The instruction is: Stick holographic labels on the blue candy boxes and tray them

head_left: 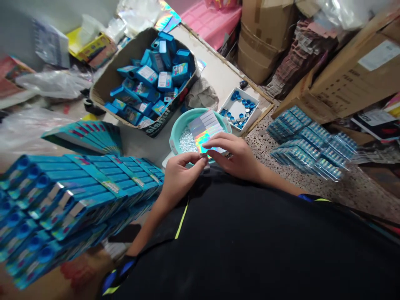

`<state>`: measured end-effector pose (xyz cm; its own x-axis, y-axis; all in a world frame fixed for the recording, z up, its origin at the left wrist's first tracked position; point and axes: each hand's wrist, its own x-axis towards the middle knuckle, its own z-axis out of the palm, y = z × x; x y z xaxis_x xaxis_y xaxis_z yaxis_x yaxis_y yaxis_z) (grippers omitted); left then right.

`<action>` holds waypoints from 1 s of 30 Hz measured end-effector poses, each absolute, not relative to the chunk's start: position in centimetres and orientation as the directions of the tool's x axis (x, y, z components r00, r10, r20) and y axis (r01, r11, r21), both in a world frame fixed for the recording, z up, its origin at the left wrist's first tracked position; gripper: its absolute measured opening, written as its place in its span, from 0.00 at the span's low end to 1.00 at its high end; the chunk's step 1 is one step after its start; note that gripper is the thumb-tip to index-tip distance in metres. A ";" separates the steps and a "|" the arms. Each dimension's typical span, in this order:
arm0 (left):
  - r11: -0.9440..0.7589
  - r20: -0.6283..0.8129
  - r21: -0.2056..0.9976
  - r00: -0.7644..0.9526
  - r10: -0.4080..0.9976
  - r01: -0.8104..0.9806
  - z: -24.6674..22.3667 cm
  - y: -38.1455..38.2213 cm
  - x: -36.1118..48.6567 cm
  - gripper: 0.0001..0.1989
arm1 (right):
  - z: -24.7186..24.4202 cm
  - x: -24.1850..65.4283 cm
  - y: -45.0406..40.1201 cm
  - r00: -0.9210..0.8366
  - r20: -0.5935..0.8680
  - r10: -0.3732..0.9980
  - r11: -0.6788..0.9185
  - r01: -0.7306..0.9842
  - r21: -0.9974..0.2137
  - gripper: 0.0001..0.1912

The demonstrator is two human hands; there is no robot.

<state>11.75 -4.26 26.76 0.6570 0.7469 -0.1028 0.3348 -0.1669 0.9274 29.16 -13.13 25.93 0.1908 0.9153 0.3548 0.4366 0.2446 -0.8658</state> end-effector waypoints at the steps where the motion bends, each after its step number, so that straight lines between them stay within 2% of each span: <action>1: -0.169 -0.103 0.928 0.665 0.739 0.332 27.0 -4.4 11.7 0.09 | 25.9 29.2 -12.9 0.139 0.370 0.919 0.268 0.468 -0.842 0.07; 7: -0.148 -0.126 0.935 0.692 0.711 0.322 27.5 -4.4 11.2 0.08 | 24.8 28.6 -12.4 0.059 0.399 0.915 0.307 0.543 -0.782 0.07; 15: -0.241 -0.110 0.919 0.790 0.603 0.311 28.1 -3.5 10.1 0.07 | 25.9 28.5 -12.8 -0.061 0.347 0.936 0.332 0.479 -0.812 0.07; 20: -0.166 -0.178 0.942 0.851 0.493 0.293 28.8 -3.0 9.9 0.05 | 27.2 28.9 -13.2 -0.126 0.270 0.955 0.298 0.450 -0.842 0.08; 24: -0.134 -0.210 0.945 0.866 0.453 0.299 29.0 -2.8 10.0 0.05 | 27.9 28.9 -13.5 -0.127 0.231 0.965 0.263 0.507 -0.821 0.07; 30: -0.254 -0.189 0.922 0.912 0.363 0.292 29.0 -2.5 10.4 0.07 | 28.3 29.0 -13.6 -0.164 0.176 0.971 0.240 0.619 -0.748 0.09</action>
